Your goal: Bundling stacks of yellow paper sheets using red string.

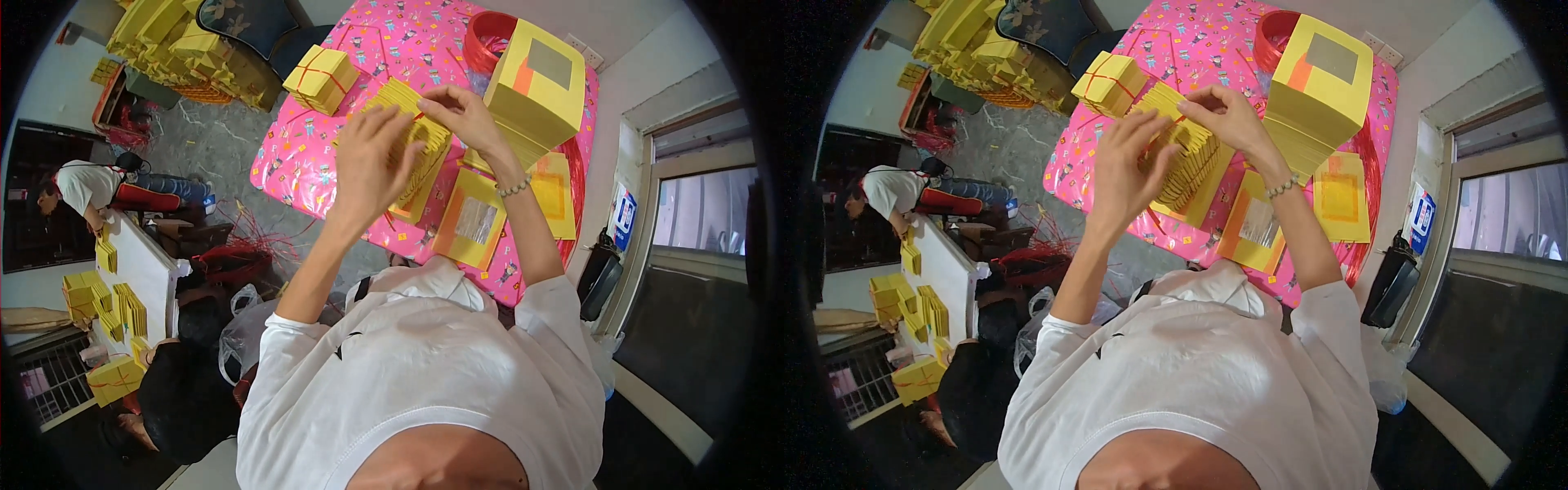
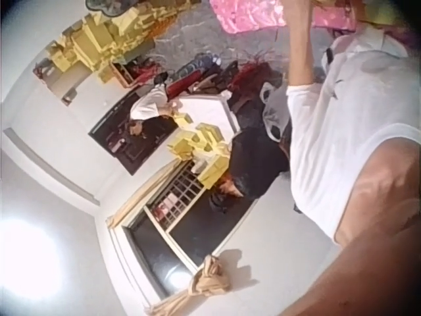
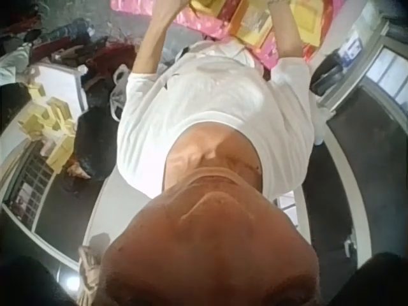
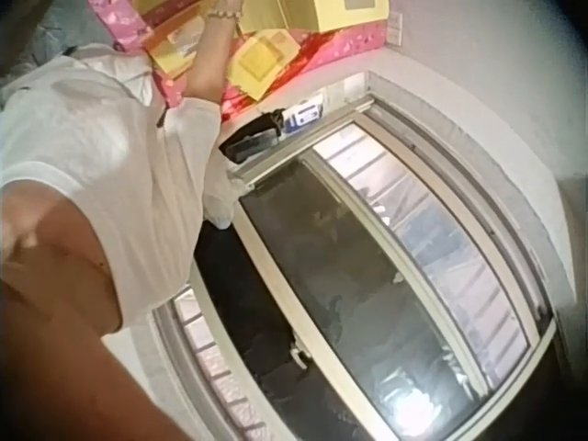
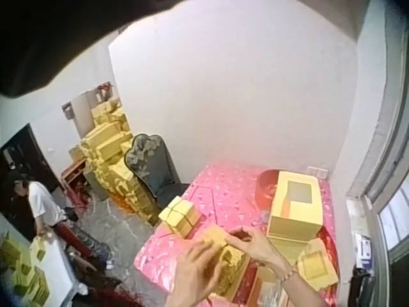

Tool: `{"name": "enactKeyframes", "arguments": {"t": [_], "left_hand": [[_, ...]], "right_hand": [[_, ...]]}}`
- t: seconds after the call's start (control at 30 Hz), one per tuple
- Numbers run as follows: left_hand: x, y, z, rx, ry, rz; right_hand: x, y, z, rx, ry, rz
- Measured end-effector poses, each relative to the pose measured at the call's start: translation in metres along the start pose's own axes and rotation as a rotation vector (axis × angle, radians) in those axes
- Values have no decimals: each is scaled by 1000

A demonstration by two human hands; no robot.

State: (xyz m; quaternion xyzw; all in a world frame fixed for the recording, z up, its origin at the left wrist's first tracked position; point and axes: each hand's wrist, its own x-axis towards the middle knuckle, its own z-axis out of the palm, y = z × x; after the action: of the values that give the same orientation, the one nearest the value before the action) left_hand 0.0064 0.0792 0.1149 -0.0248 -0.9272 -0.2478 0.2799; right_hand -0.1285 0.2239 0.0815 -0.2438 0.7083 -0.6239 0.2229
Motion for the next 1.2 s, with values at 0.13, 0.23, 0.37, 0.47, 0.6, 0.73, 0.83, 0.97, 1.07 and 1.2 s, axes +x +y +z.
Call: {"name": "enactKeyframes", "arguments": {"t": [0.13,0.23,0.37,0.47,0.6,0.73,0.83,0.97,1.07,1.2], "left_hand": [[-10,9,7,-47,-151,144],[-13,7,9,5,-173,174],[-13,7,10,36,-170,186],[-18,4,18,6,-148,178],[-19,7,23,-8,-83,152],[-16,12,26,-2,-30,103],[-12,14,31,30,31,49],[-12,16,39,34,105,-29],[-14,17,43,39,158,-43],[-18,16,48,30,187,-35]], "right_hand": [[19,4,6,-61,-20,-20],[23,-1,13,-191,-18,-9],[31,13,15,-125,-33,-16],[31,17,16,-87,-41,8],[31,16,16,-60,-42,1],[36,13,21,-88,-40,0],[39,14,23,-82,-36,-16],[36,16,26,-156,-11,-46],[38,18,23,-123,-42,-65],[44,24,22,-177,-24,-74]]}}
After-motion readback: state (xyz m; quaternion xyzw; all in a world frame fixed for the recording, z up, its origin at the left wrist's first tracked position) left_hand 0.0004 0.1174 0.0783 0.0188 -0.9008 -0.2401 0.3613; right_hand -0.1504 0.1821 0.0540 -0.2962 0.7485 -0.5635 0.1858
